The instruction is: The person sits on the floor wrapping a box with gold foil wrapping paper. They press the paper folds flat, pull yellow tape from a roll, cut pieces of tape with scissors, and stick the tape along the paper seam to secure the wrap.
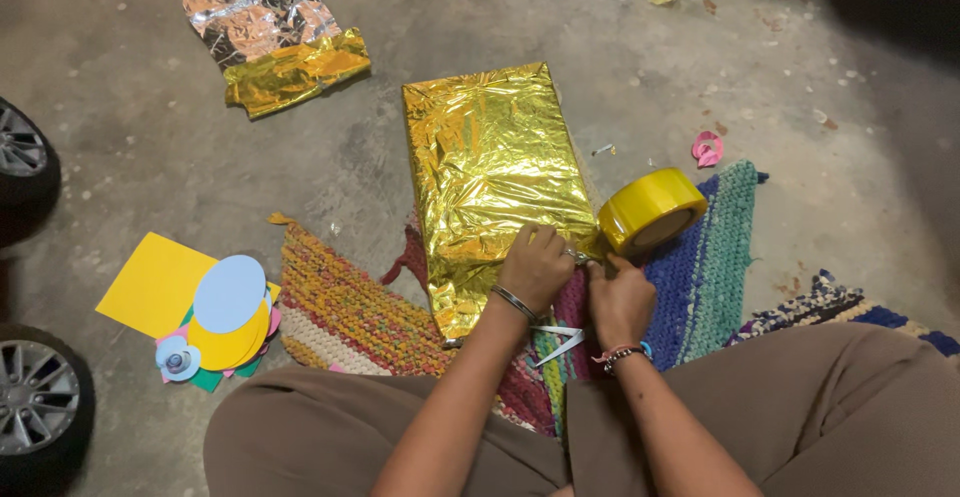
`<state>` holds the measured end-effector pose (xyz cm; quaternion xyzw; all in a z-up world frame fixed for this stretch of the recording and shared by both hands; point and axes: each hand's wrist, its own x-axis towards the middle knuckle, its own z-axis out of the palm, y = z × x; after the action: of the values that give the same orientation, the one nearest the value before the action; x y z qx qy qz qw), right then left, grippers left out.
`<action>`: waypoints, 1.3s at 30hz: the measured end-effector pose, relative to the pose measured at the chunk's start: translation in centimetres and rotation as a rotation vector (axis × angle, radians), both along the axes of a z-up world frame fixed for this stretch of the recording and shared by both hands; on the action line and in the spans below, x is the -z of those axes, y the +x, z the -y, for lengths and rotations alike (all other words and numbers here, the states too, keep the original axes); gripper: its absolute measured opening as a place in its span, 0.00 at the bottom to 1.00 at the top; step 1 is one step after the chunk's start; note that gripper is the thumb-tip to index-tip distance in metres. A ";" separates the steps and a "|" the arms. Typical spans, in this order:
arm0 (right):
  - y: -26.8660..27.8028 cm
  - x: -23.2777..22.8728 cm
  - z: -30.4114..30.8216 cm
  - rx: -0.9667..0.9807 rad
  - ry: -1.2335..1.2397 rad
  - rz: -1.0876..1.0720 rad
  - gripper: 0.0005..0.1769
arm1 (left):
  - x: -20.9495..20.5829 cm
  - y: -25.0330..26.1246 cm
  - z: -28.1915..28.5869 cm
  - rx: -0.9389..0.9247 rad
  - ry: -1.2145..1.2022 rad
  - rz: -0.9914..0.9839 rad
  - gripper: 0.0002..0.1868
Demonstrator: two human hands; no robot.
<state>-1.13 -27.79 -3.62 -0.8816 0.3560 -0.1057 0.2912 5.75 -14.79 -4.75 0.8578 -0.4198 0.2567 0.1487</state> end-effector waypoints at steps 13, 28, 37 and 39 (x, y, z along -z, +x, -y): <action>0.6 -0.9 -0.5 -0.035 -0.007 -0.014 0.15 | -0.4 -0.9 0.1 -0.054 0.041 -0.050 0.16; 0.6 0.1 -0.1 -0.118 0.039 0.115 0.13 | 1.4 2.7 2.2 -0.107 -0.145 -0.451 0.04; 0.7 0.1 -0.3 -0.100 0.056 0.040 0.17 | 0.0 3.4 1.8 -0.135 -0.182 -0.729 0.09; 0.7 -0.2 -0.4 -0.133 0.064 -0.005 0.19 | -0.1 3.6 1.9 -0.162 -0.220 -0.770 0.10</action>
<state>-0.46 -27.39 -3.39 -0.8939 0.3003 -0.0726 0.3247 9.31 -16.71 -4.67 0.9005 -0.2344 -0.0289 0.3651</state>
